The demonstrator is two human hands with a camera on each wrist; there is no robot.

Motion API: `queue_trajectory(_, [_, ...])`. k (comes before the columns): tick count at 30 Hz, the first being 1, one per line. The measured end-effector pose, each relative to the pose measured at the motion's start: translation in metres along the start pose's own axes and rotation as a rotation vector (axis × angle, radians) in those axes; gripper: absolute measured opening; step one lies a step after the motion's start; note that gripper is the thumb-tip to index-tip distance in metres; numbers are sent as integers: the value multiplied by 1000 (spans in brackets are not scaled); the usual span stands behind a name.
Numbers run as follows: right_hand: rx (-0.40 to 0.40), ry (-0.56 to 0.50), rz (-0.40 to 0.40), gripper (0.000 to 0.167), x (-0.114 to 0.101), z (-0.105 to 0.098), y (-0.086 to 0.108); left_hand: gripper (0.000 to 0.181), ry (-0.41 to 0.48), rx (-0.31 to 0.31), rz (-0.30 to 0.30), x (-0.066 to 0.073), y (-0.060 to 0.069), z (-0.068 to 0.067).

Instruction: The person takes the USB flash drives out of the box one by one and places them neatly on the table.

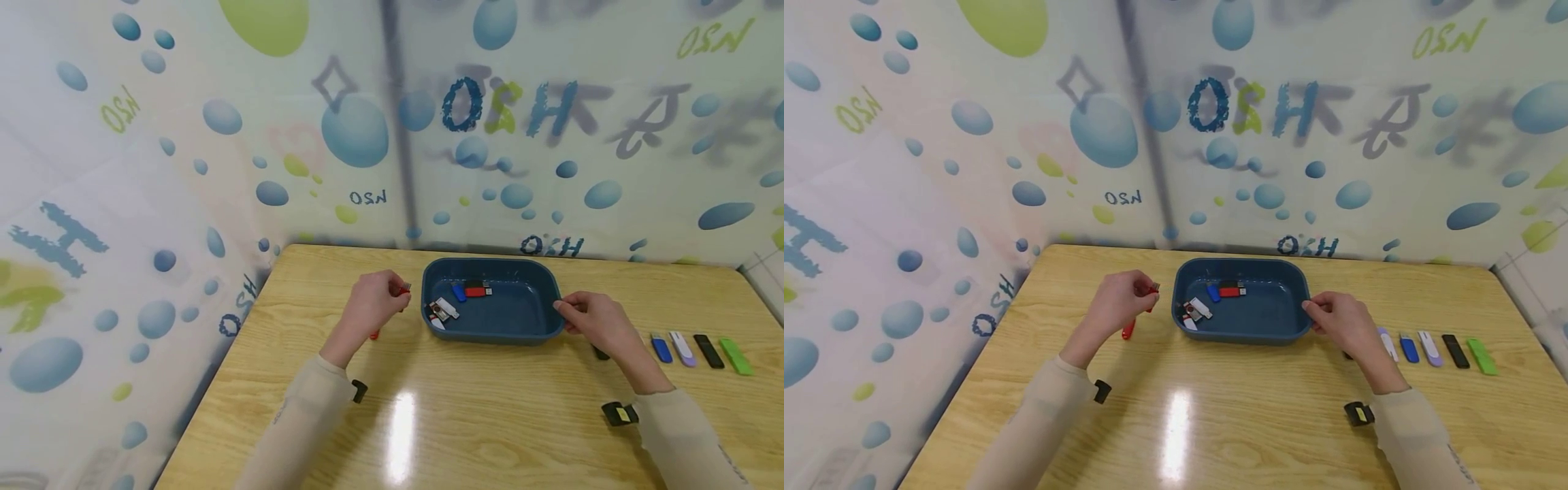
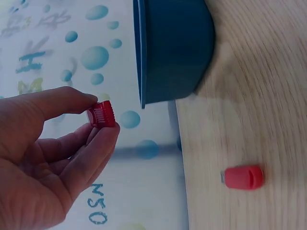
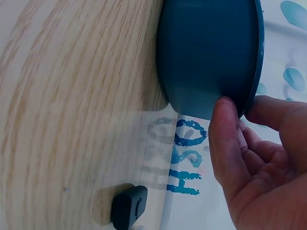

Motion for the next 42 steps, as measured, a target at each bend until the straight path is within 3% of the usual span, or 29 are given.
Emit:
queue_trajectory(9, [3,-4,-2,48,0,0,2,12,-26,-1,-68,-30,11,-4])
queue_trajectory(24, [-3,-6,4,49,0,0,2,13,-27,-29,-203,-82,30,1])
queue_trajectory(34, [-1,-3,-6,48,-1,0,2,15,-152,-59,-199,-102,32,4])
queue_trajectory(42, [4,8,-4,48,-1,-1,1,19,-164,-94,-221,-113,31,11])
Point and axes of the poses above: each hand's wrist, its own y-axis away from the middle knuckle, its own z-axis out of the palm, x = y × z, the point moved 10 cm from there along -y, towards the middle knuckle, and after that the axes turned 11 degrees about z, right-handed, at the moved point
